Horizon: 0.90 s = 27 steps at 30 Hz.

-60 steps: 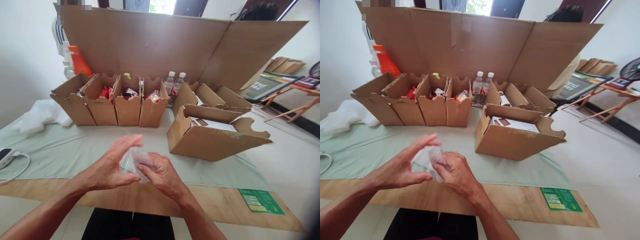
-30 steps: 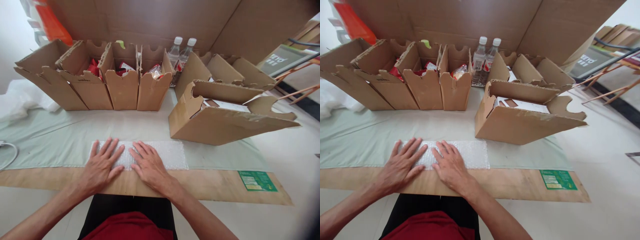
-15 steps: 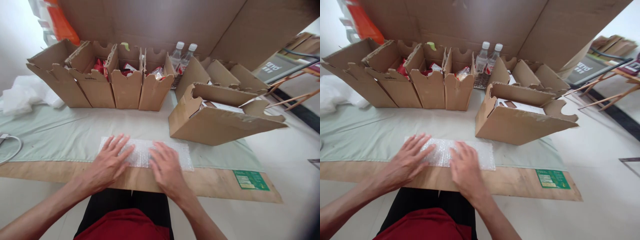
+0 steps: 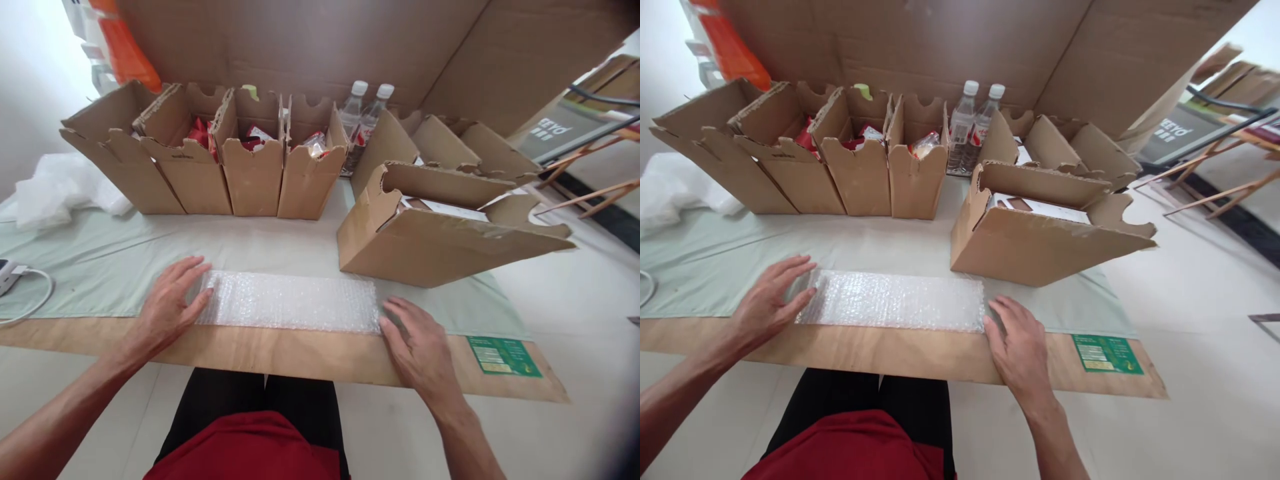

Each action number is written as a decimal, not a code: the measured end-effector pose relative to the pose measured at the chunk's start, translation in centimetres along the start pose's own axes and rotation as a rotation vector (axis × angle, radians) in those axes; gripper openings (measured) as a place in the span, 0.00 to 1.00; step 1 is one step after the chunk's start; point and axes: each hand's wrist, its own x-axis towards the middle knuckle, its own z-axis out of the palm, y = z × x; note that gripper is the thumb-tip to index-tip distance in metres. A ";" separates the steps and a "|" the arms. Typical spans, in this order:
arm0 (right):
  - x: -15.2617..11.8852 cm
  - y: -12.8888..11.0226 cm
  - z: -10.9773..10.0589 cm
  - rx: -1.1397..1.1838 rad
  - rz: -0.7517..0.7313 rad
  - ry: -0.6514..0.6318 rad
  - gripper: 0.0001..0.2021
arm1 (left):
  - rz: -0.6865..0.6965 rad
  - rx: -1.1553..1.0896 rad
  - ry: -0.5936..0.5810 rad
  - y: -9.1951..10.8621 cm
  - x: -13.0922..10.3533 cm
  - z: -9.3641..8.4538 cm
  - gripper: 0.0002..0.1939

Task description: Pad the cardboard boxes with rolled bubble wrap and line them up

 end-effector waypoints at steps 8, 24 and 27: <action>3.4 -4.2 2.8 0.143 0.162 0.015 0.15 | -0.114 -0.037 -0.082 1.2 0.9 0.8 0.12; -11.8 -14.7 2.2 1.470 0.784 -0.484 0.38 | 0.360 0.243 -0.225 11.2 17.9 4.1 0.30; -12.0 -14.5 2.9 1.478 0.778 -0.538 0.36 | 0.429 0.228 -0.207 10.3 15.1 4.7 0.30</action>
